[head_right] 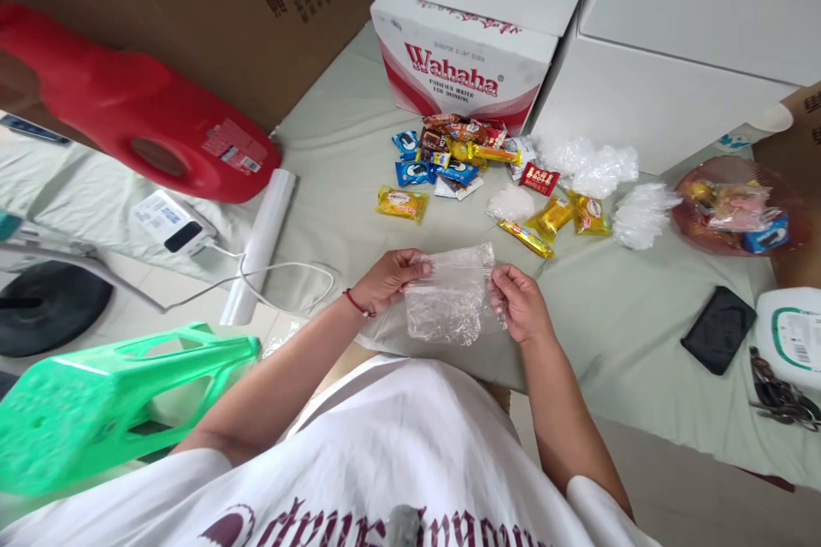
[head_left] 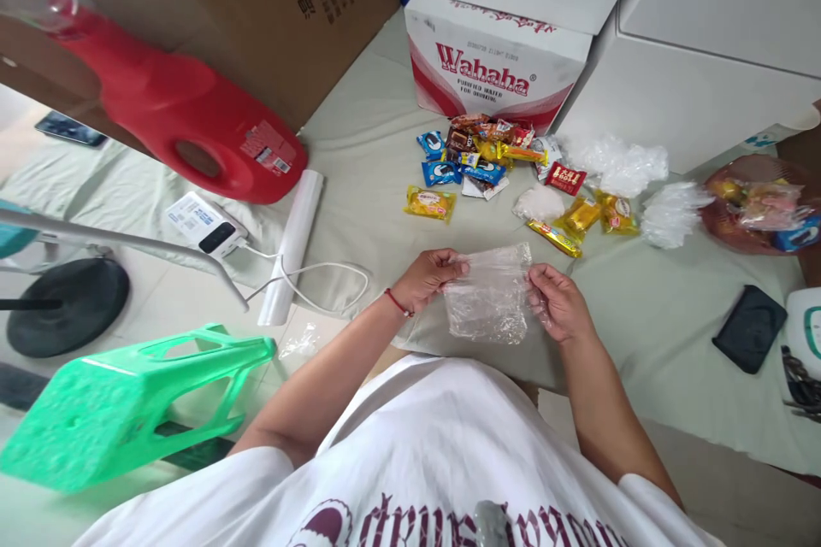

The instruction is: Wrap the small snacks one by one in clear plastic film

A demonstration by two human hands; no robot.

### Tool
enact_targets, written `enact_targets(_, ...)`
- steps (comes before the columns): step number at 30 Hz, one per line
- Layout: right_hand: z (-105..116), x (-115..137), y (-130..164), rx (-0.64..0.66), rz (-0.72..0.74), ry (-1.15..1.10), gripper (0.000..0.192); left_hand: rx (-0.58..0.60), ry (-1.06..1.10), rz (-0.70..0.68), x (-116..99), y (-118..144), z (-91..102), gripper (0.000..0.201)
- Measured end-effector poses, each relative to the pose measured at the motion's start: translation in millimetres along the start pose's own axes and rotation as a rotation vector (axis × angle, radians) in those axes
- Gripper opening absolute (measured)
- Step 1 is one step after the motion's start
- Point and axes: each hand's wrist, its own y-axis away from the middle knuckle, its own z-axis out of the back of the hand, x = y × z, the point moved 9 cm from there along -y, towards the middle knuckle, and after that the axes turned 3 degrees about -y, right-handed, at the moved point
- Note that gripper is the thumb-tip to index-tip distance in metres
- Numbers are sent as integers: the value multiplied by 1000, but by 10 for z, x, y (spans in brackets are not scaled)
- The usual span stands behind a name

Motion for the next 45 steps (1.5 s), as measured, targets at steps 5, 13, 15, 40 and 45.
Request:
enact_targets(5, -7, -10, 70, -28, 10, -83, 53, -200, 45, -164, -176, 20, 433, 45)
enact_targets(13, -367, 54, 247, 88, 97, -123, 44, -74, -131, -195, -75, 325, -290, 40)
enact_targets(15, -435, 81, 278, 98, 107, -124, 43, -14, -131, -155, 10, 295, -484, 40)
enact_targets(40, -174, 457, 69, -215, 848, 1083, 22, -21, 173, 7, 214, 331, 94, 46)
enact_targets(45, -373, 889, -21, -46, 967, 1194, 26, -3, 94, 98, 315, 514, 334, 43)
